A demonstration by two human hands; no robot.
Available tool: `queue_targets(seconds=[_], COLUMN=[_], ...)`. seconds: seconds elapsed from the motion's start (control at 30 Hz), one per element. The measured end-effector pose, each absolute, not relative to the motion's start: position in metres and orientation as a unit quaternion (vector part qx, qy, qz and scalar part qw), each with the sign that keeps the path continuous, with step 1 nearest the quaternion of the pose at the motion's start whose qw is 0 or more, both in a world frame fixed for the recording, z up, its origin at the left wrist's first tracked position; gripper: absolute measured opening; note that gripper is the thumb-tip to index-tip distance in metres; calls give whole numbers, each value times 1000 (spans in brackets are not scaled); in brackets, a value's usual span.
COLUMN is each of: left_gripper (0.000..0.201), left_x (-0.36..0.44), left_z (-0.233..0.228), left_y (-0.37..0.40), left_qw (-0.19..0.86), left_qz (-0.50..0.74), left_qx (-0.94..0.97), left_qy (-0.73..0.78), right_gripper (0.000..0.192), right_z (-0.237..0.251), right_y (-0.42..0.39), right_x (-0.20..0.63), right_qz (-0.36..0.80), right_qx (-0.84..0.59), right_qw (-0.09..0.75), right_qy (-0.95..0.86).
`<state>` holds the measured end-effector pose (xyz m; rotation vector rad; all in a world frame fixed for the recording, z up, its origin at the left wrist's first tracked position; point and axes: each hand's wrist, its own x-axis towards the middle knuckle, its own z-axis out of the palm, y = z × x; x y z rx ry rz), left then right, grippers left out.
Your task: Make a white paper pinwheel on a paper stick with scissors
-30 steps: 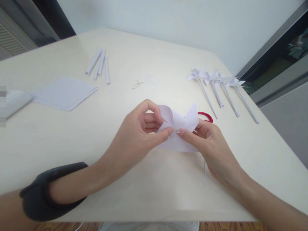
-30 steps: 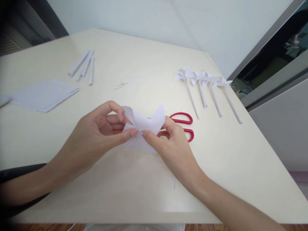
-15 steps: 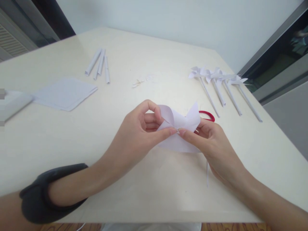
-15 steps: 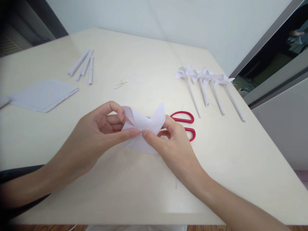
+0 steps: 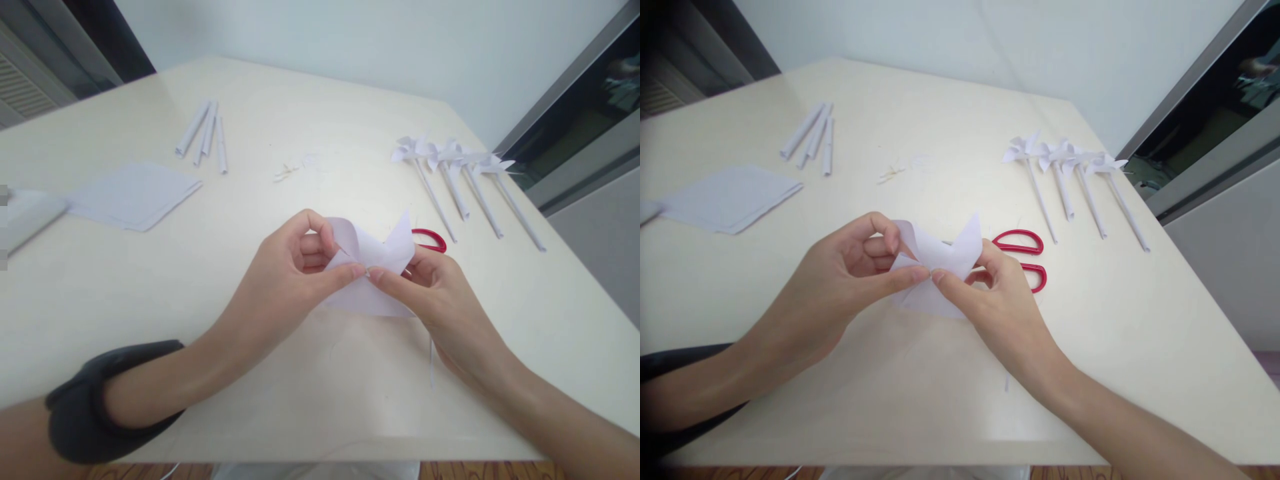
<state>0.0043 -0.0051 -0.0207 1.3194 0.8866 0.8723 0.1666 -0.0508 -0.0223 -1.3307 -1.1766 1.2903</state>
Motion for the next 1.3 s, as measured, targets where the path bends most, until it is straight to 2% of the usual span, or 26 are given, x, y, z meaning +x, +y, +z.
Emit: queue_targets(seconds=[0.43,0.67,0.83,1.3], left_gripper=[25,25,24,29], left_x=[6,5,4,7], left_z=[-17,-17,-18,-18], left_y=[-7,-7,-6,-9], left_qw=[620,589,569,625], left_qz=[383,394,393,393], left_qx=[559,579,599,550], left_qy=[395,403,404,391], right_gripper=[21,15,18,17], right_z=[-21,-20,-21,-23], right_y=[-52,-52,-53,-52], right_x=[165,166,165,166], right_qz=[530,551,549,517], right_qx=[-539,-523,-528,-537], right_qw=[457,454,454,465], right_qy=[-469,-465,-462,-477])
